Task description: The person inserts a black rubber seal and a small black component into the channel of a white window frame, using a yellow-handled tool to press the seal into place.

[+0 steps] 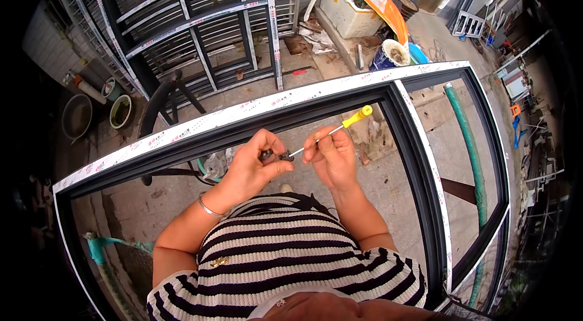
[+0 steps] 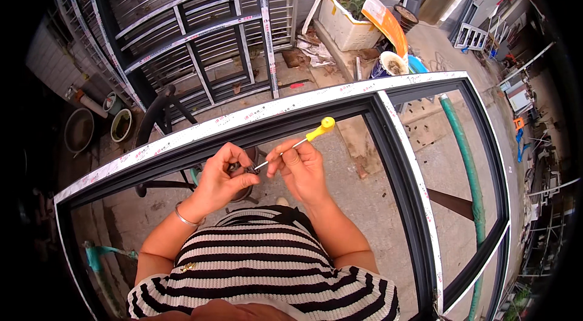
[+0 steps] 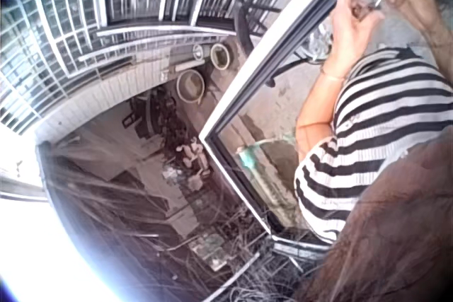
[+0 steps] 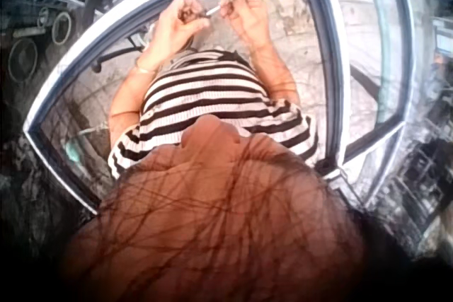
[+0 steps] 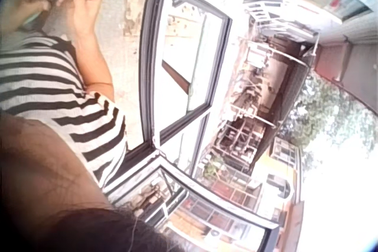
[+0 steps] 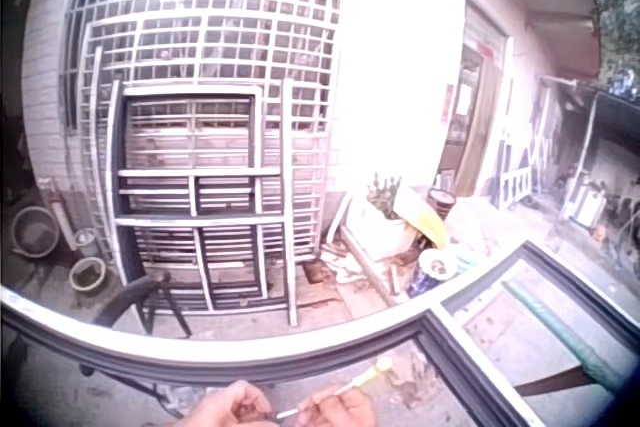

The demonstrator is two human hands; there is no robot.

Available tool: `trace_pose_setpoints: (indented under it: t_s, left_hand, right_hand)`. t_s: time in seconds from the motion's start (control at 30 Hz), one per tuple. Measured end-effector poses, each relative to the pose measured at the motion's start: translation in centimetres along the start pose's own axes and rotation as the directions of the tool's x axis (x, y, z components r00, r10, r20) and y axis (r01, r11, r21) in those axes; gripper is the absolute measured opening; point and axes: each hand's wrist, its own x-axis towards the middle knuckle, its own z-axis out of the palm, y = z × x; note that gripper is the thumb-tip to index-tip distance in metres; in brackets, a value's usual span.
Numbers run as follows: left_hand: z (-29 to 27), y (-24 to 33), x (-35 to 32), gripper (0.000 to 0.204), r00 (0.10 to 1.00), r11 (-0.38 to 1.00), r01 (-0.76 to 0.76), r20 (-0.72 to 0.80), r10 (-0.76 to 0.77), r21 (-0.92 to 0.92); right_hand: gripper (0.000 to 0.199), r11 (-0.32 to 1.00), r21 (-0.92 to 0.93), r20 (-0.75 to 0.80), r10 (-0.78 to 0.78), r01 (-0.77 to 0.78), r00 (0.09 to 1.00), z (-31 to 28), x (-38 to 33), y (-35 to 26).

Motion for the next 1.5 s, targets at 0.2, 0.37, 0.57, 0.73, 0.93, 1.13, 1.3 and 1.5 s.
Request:
trace_pose_setpoints:
  t_s: [0.2, 0.37, 0.57, 0.73, 0.93, 1.13, 1.3, 1.5]
  left_hand:
    - [1.4, 1.7, 0.9, 0.032, 0.956, 0.930, -0.176, -0.169, 0.240, 0.322]
    - [1.7, 1.8, 1.8, 0.026, 0.941, 0.906, -0.228, -0.156, 0.299, 0.357]
    - [1.8, 0.6, 3.0, 0.021, 0.862, 0.809, -0.391, -0.134, 0.489, 0.438]
    - [1.8, 0.1, 4.5, 0.014, 0.841, 0.620, -0.339, -0.067, 0.537, 0.708]
    - [2.1, 0.0, 7.5, 0.014, 0.803, 0.391, -0.249, -0.037, 0.595, 0.886]
    - [1.9, -0.1, 9.1, 0.027, 0.776, 0.336, -0.178, -0.078, 0.626, 0.925]
    - [1.1, 0.9, 9.3, 0.043, 0.812, 0.329, -0.115, -0.101, 0.574, 0.937]
    - [0.3, 0.0, 9.5, 0.046, 0.877, 0.361, -0.148, -0.046, 0.479, 0.921]
  right_hand:
    - [0.013, 0.998, 0.053, -0.145, -0.016, 0.024, 0.989, -0.6, 0.5, 0.4]
    - [0.011, 0.996, 0.041, -0.197, -0.064, 0.073, 0.978, -0.3, 0.6, 0.0]
    - [0.010, 0.990, -0.064, -0.229, -0.134, 0.122, 0.964, 0.1, 1.4, -0.9]
    - [0.010, 0.905, -0.413, -0.170, -0.191, 0.106, 0.967, -1.2, 3.9, -1.0]
    - [0.012, 0.824, -0.564, -0.136, -0.169, 0.064, 0.976, -2.5, 6.7, -1.1]
    - [0.013, 0.776, -0.618, -0.133, -0.260, 0.126, 0.956, -1.5, 7.0, -0.4]
    - [0.014, 0.635, -0.758, -0.016, -0.246, 0.149, 0.969, -1.3, 7.3, -0.4]
    - [0.012, 0.472, -0.861, 0.124, -0.161, 0.187, 0.979, 0.6, 7.7, -2.4]
